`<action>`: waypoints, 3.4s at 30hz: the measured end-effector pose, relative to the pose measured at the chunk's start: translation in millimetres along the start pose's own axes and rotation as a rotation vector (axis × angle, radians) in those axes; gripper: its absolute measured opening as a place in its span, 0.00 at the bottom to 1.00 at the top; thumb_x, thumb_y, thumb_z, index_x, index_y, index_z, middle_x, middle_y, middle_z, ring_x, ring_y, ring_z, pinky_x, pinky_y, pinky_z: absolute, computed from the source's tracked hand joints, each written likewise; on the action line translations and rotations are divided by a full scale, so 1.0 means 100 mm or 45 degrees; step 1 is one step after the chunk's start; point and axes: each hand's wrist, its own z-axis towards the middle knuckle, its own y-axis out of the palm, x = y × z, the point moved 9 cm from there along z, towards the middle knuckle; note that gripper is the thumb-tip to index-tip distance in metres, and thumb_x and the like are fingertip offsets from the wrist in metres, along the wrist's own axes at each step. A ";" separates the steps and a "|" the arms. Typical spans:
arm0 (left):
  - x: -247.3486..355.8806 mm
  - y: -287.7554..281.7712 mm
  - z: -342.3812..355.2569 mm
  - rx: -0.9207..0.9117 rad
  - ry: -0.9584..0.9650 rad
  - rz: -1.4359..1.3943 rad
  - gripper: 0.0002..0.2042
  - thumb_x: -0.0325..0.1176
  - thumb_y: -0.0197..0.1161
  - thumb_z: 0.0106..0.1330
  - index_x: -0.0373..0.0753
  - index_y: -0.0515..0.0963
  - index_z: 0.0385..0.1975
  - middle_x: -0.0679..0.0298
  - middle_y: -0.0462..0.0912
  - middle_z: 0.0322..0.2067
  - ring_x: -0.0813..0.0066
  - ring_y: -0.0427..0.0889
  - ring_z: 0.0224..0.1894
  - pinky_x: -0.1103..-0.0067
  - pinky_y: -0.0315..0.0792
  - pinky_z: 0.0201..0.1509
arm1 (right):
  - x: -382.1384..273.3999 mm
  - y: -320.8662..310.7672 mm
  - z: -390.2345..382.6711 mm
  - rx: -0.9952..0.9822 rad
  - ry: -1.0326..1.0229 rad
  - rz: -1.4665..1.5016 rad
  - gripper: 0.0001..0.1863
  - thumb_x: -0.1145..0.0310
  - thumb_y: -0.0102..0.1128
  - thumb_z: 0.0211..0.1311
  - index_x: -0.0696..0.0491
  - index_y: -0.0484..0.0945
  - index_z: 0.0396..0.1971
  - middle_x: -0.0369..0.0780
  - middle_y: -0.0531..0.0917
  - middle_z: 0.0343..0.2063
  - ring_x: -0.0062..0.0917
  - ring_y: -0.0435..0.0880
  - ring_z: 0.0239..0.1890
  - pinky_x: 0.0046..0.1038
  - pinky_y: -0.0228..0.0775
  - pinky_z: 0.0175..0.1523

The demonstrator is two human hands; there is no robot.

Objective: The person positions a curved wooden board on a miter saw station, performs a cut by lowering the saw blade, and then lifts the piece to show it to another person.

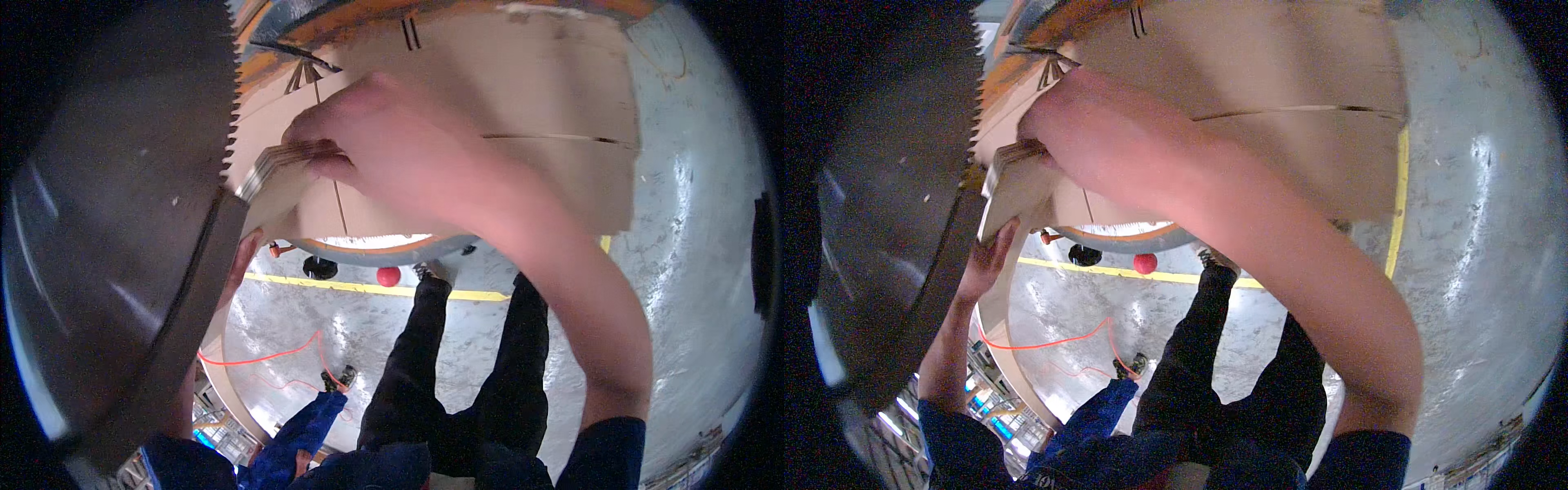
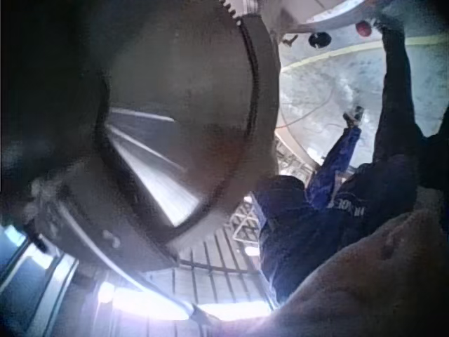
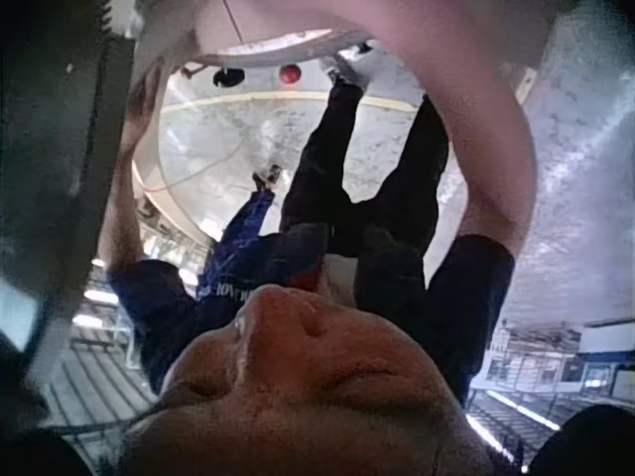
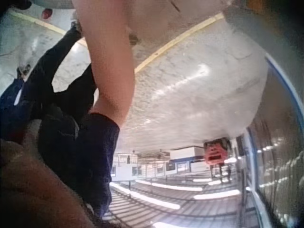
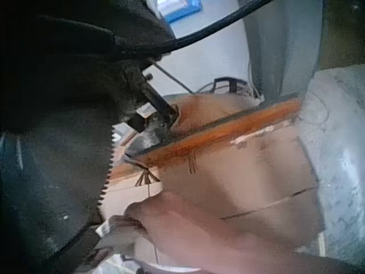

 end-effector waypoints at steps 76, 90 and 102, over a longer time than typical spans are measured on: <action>-0.04 -0.33 0.34 0.228 -0.211 -0.845 0.22 0.39 0.64 0.60 0.33 0.78 0.52 0.46 0.85 0.40 0.44 0.81 0.49 0.60 0.75 0.58 | -0.67 1.23 -0.91 0.692 0.959 0.362 0.20 0.71 0.56 0.70 0.57 0.72 0.59 0.37 0.80 0.45 0.22 0.80 0.48 0.26 0.76 0.50; 0.05 -0.22 0.43 0.189 -0.077 -0.710 0.17 0.40 0.59 0.62 0.35 0.78 0.46 0.47 0.85 0.38 0.49 0.83 0.45 0.61 0.70 0.62 | -2.88 -2.59 0.15 0.926 0.479 -0.365 0.17 0.66 0.62 0.66 0.60 0.82 0.49 0.37 0.84 0.29 0.17 0.80 0.29 0.22 0.74 0.37; 0.02 -0.07 0.38 0.134 -0.194 -0.746 0.19 0.42 0.63 0.62 0.39 0.79 0.49 0.49 0.85 0.41 0.49 0.81 0.50 0.59 0.78 0.54 | -1.90 -2.33 1.71 0.021 1.012 -0.405 0.11 0.66 0.66 0.64 0.55 0.86 0.41 0.34 0.85 0.32 0.16 0.83 0.29 0.20 0.84 0.37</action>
